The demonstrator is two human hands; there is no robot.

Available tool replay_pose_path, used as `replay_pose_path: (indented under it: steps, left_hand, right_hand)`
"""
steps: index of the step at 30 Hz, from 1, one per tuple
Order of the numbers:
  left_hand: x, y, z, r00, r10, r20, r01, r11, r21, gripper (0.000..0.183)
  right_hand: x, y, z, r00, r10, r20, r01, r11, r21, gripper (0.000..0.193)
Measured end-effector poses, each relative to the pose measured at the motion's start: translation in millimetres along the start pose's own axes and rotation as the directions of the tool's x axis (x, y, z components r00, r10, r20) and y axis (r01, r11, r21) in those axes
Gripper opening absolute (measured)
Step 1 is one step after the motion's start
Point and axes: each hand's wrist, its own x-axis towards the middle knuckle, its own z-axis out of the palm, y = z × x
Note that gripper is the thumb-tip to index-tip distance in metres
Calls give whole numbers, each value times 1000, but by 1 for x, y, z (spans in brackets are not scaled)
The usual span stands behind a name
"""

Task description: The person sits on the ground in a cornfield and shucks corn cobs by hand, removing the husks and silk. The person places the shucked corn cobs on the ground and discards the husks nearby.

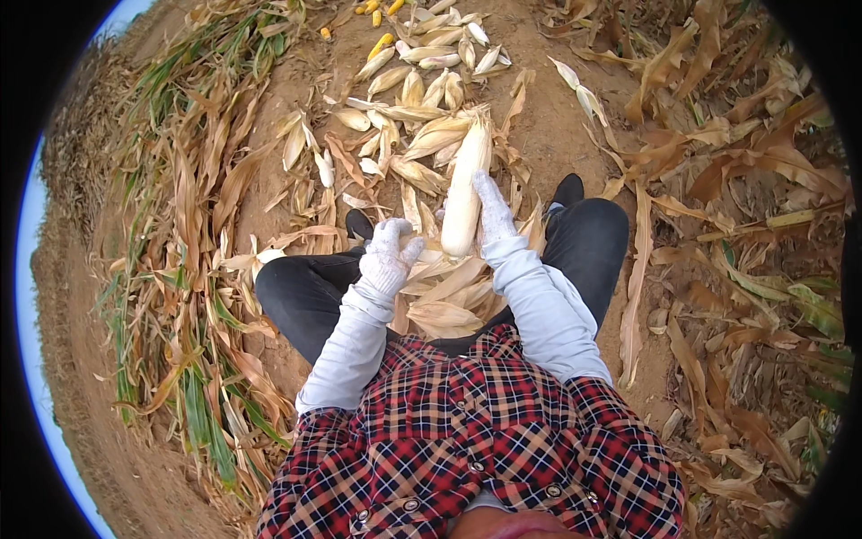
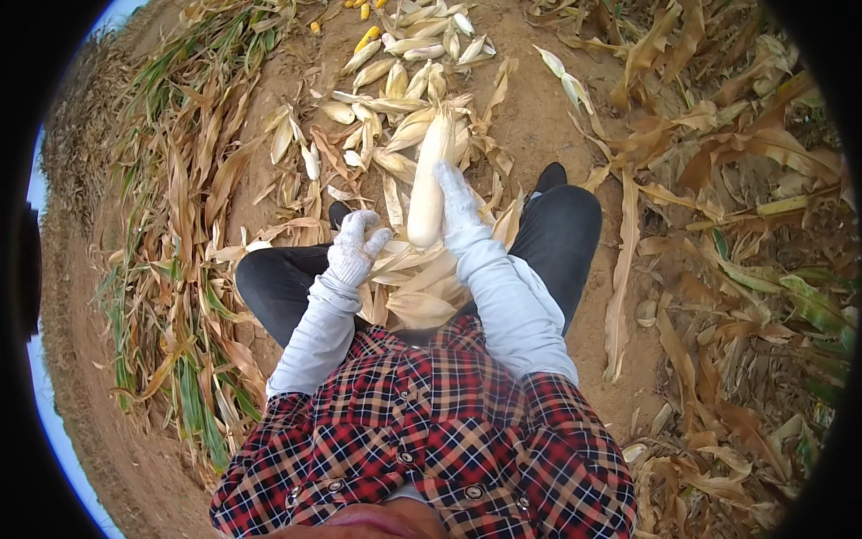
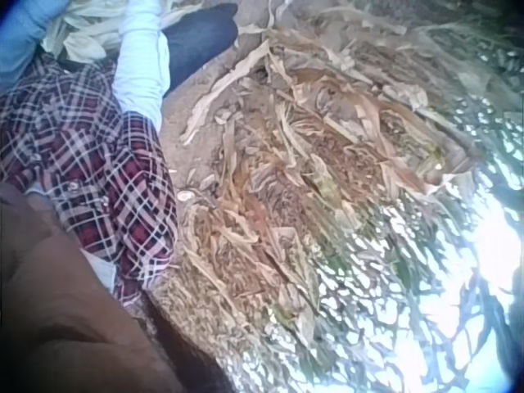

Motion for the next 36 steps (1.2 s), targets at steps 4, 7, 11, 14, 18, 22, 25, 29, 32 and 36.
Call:
replay_pose_path:
  steps: [4, 7, 11, 14, 18, 22, 25, 29, 32, 36]
  left_hand:
    - [26, 46, 8, 995, -91, 47, 99, 975, -200, 58]
    - [31, 29, 22, 983, -153, 105, 176, 946, -273, 71]
    - [33, 43, 16, 978, -174, 114, 208, 780, -590, 64]
    - [35, 60, -4, 986, -97, 139, 168, 635, -754, 60]
    - [34, 58, -4, 983, -51, 177, 168, 637, -752, 54]
    - [30, 55, 9, 982, -93, 162, 185, 620, -762, 38]
    - [28, 48, 6, 980, -127, 154, 199, 668, -717, 23]
    - [30, 44, 3, 973, -155, 169, 228, 715, -660, 12]
    - [25, 54, -2, 983, -134, 129, 185, 774, -605, 11]
    - [19, 60, -14, 990, 37, 133, 29, 889, -458, 12]
  right_hand:
    - [5, 6, -10, 987, 142, 79, -152, 979, 140, 60]
    - [-9, 2, 23, 978, 158, 139, -185, 959, 213, 60]
    - [-16, -15, 28, 977, 124, 172, -157, 969, 193, 57]
    - [-16, -23, 24, 966, 39, 255, -63, 994, 85, 53]
    - [-12, -5, 13, 949, 66, 307, -72, 997, 9, 66]
    - [-10, 15, 1, 940, 172, 294, -187, 982, 23, 75]
    - [-22, 9, 14, 947, 221, 234, -231, 973, 14, 70]
    - [-25, 10, 14, 961, 198, 196, -207, 978, 28, 69]
    - [-25, 8, 12, 966, 226, 122, -216, 972, -93, 72]
    - [-19, 9, 7, 967, 241, 85, -239, 970, -39, 73]
